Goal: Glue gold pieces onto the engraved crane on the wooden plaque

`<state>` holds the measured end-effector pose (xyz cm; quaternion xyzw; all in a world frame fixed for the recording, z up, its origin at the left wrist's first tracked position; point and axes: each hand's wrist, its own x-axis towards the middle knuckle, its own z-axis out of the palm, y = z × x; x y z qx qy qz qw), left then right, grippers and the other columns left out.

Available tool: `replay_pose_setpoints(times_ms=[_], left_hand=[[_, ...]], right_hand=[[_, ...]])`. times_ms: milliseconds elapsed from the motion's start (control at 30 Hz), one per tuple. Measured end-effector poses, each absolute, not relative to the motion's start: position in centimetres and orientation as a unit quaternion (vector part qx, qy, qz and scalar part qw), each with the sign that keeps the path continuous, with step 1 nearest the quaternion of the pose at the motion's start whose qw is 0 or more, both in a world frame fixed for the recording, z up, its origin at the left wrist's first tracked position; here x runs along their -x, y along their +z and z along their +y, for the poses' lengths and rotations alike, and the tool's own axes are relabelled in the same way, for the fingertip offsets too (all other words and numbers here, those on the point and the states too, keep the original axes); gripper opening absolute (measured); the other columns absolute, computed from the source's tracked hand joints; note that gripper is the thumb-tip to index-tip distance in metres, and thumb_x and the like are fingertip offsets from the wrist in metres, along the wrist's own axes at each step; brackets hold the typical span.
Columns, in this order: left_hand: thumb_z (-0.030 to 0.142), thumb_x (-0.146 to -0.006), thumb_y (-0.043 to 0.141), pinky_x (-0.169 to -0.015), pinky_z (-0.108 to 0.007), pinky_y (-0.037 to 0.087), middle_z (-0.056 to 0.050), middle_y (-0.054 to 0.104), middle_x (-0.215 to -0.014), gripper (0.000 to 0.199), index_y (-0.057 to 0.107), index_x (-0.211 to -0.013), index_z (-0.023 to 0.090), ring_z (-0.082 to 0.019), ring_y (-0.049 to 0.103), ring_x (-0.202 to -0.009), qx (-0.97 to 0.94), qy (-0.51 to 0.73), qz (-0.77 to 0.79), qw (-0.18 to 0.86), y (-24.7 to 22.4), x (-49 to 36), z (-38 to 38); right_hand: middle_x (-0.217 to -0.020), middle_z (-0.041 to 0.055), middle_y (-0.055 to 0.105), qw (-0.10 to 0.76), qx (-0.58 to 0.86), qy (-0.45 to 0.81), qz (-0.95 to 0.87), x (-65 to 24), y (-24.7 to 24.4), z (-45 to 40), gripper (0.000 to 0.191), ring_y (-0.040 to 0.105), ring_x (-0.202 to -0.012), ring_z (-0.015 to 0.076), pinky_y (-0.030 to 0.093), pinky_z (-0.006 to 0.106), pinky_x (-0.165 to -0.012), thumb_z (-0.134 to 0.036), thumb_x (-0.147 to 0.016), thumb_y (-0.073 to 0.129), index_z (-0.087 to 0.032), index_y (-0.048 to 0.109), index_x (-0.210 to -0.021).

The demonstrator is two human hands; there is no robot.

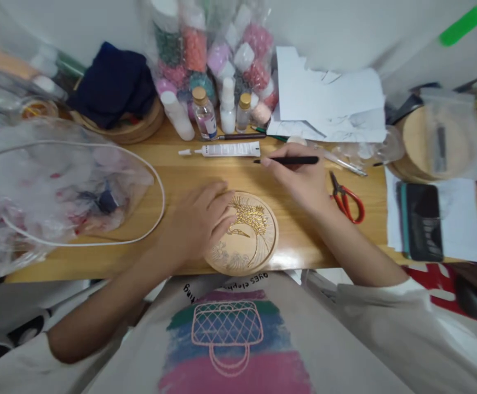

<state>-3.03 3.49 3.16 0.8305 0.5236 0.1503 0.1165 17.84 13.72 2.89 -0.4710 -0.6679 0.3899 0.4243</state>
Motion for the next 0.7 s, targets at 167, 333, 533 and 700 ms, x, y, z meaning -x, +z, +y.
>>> replay_pose_setpoints(times_ms=[167,333,533,700], left_hand=[[0.037,-0.098,0.049,-0.104,-0.048,0.049,-0.016,0.056,-0.141,0.044,0.052,-0.136,0.017,-0.031,0.056,-0.129,-0.842,0.146,0.512,0.093,1.6,2.5,1.5],[0.040,-0.097,0.050,-0.102,-0.051,0.051,-0.015,0.055,-0.143,0.044,0.053,-0.137,0.023,-0.033,0.055,-0.128,-0.848,0.152,0.503,0.073,0.7,2.7,1.3],[0.041,-0.098,0.049,-0.101,-0.056,0.050,-0.018,0.053,-0.144,0.044,0.056,-0.137,0.022,-0.036,0.055,-0.128,-0.847,0.132,0.508,0.086,0.9,2.6,1.2],[0.041,-0.097,0.050,-0.101,-0.054,0.050,-0.018,0.054,-0.143,0.043,0.057,-0.136,0.022,-0.035,0.056,-0.128,-0.849,0.131,0.507,0.066,1.0,2.4,1.3]], right_hand=[[-0.058,-0.0053,0.060,0.421,0.407,0.472,-0.659,-17.0,-0.3,14.5,0.020,0.053,-0.053,0.0091,0.047,0.025,-0.055,-0.037,-0.077,0.074,-0.019,0.068,-0.069],[-0.065,-0.0029,0.068,0.419,0.409,0.451,-0.674,-17.4,-1.3,14.1,0.019,0.058,-0.060,0.0106,0.047,0.026,-0.058,-0.036,-0.076,0.073,-0.019,0.069,-0.070],[-0.067,-0.0029,0.069,0.410,0.409,0.440,-0.686,-17.5,-1.1,14.1,0.017,0.057,-0.061,0.0108,0.045,0.026,-0.058,-0.035,-0.076,0.072,-0.020,0.069,-0.068],[-0.066,-0.0031,0.067,0.420,0.398,0.438,-0.688,-17.5,-1.1,14.0,0.015,0.057,-0.060,0.0107,0.045,0.025,-0.057,-0.031,-0.077,0.072,-0.019,0.069,-0.068]])
